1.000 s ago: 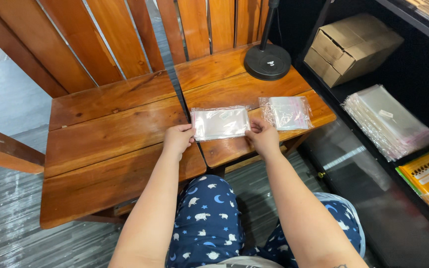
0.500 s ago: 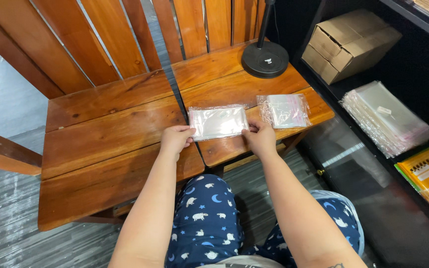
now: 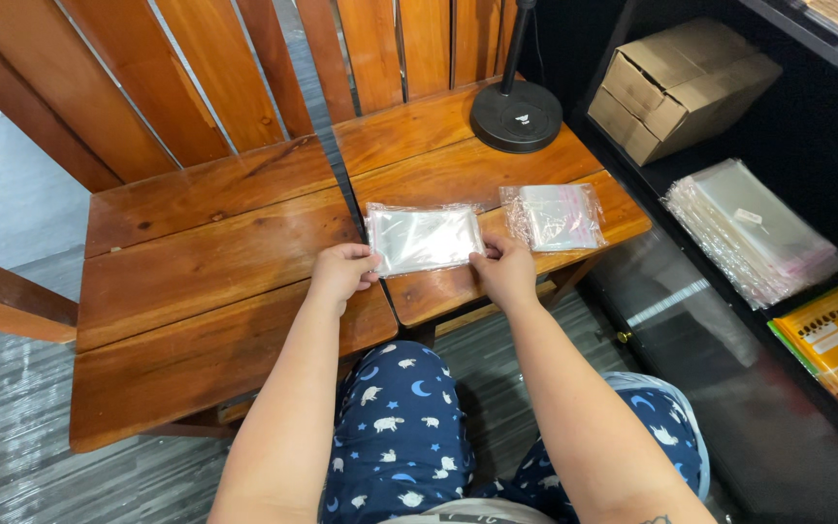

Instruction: The person repeatedly picks up stacks of plastic bags from a wooden bench and places them onto a nearby shelf. The task involves moving the bags one at a time from the bench to the shelf.

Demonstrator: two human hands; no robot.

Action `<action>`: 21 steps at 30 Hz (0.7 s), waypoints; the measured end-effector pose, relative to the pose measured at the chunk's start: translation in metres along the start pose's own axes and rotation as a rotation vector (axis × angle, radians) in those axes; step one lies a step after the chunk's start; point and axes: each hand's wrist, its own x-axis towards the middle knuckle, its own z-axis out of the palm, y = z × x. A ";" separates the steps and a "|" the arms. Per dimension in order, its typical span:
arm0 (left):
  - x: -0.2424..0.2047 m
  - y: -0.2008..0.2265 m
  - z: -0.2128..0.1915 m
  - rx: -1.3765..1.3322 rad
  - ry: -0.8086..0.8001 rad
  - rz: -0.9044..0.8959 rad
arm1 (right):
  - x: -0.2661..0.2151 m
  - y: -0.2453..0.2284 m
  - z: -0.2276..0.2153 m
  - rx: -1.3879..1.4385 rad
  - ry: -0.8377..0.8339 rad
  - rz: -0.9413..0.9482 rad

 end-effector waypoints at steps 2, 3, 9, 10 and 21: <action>0.004 -0.004 -0.001 -0.007 -0.016 0.004 | 0.003 0.004 0.003 -0.015 0.006 -0.001; 0.006 -0.007 -0.001 -0.013 -0.032 0.009 | 0.004 0.006 0.005 -0.029 0.011 -0.002; 0.003 -0.002 0.001 0.040 -0.001 -0.016 | -0.012 -0.016 0.007 -0.151 0.041 -0.007; 0.002 -0.002 0.001 0.040 -0.001 -0.015 | -0.006 -0.004 0.013 -0.151 0.042 -0.008; -0.008 0.009 0.001 0.032 -0.033 -0.008 | 0.036 0.030 0.031 -0.351 0.015 0.044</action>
